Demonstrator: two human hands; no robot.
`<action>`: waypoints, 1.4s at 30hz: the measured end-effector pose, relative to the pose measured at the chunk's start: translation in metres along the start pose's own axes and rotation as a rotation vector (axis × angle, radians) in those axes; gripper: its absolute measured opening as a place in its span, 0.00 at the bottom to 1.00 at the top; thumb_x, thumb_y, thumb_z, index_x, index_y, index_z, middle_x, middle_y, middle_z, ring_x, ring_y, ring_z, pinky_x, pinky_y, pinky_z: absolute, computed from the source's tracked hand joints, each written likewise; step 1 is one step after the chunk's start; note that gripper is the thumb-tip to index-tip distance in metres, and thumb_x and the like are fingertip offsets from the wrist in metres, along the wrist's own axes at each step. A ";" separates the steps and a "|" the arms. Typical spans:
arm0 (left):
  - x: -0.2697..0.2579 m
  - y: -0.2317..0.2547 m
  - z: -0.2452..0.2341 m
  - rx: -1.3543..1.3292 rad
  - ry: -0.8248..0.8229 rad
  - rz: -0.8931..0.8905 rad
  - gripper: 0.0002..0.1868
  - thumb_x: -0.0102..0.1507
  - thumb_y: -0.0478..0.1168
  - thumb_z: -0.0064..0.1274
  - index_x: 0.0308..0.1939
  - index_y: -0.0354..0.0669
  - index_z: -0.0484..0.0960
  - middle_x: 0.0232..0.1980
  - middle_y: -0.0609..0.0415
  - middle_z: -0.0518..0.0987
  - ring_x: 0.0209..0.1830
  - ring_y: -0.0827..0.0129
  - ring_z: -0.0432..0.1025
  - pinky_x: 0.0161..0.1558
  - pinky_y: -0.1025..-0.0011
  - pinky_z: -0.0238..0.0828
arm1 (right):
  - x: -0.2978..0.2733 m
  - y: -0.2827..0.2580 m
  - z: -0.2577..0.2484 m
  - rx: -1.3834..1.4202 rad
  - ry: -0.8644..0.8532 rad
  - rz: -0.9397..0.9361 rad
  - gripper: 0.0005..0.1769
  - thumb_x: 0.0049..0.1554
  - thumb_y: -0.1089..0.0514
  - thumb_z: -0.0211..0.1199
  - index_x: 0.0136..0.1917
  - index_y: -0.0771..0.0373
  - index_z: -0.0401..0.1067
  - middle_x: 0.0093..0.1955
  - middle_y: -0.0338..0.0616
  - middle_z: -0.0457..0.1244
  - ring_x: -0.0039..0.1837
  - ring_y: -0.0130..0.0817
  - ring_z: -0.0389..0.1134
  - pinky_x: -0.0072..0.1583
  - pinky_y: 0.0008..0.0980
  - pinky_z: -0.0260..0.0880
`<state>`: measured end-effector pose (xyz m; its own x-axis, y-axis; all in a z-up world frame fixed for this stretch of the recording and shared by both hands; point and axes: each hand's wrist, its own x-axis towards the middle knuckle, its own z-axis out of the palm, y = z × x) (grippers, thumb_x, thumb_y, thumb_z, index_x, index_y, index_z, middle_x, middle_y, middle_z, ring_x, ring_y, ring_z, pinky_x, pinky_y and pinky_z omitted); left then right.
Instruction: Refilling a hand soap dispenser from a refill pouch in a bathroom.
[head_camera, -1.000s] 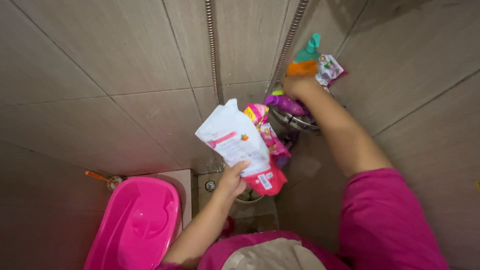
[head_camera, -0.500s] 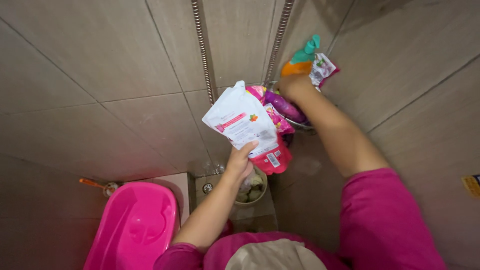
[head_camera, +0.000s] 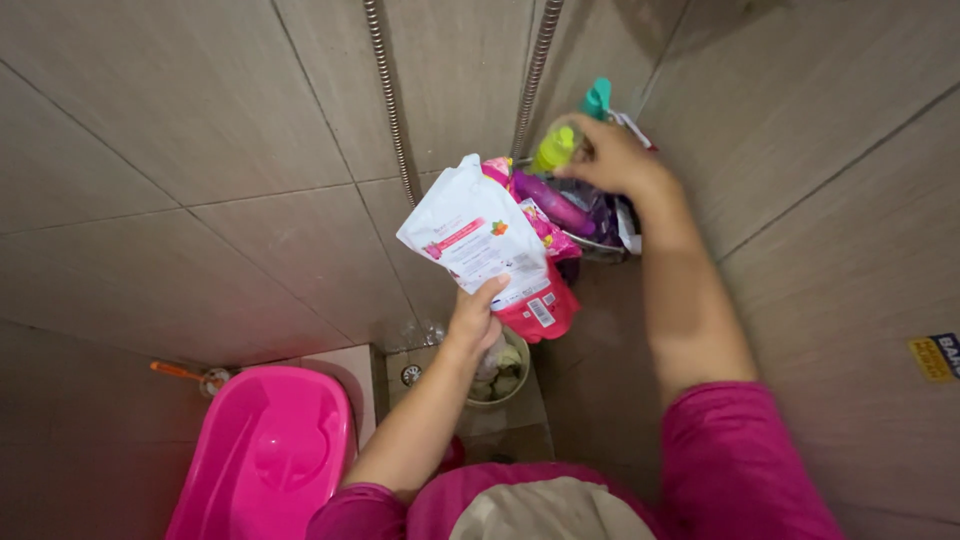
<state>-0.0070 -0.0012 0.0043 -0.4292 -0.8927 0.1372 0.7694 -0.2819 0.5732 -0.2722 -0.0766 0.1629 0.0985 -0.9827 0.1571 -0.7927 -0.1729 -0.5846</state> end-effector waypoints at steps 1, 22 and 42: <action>0.000 0.000 0.000 -0.001 -0.001 -0.002 0.33 0.59 0.30 0.59 0.69 0.34 0.67 0.64 0.44 0.77 0.64 0.55 0.72 0.67 0.57 0.68 | -0.002 0.000 0.004 -0.001 0.001 0.002 0.36 0.50 0.58 0.77 0.70 0.53 0.68 0.40 0.45 0.66 0.43 0.33 0.67 0.46 0.38 0.68; 0.000 0.002 -0.003 0.022 0.023 -0.024 0.34 0.59 0.30 0.59 0.70 0.34 0.66 0.65 0.45 0.75 0.66 0.56 0.71 0.68 0.57 0.68 | -0.081 -0.051 0.006 -0.669 0.701 0.021 0.32 0.40 0.60 0.74 0.61 0.55 0.78 0.58 0.55 0.65 0.61 0.60 0.61 0.60 0.52 0.59; -0.022 0.014 -0.002 -0.001 -0.017 0.003 0.32 0.61 0.28 0.57 0.69 0.34 0.67 0.64 0.44 0.76 0.64 0.55 0.72 0.67 0.56 0.69 | -0.066 -0.055 -0.011 -0.292 0.458 0.076 0.22 0.55 0.57 0.68 0.63 0.58 0.76 0.48 0.61 0.69 0.51 0.61 0.70 0.54 0.53 0.70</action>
<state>0.0137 0.0141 0.0079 -0.4349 -0.8874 0.1528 0.7711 -0.2794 0.5721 -0.2420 -0.0016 0.1932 -0.1864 -0.8506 0.4917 -0.9277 -0.0125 -0.3732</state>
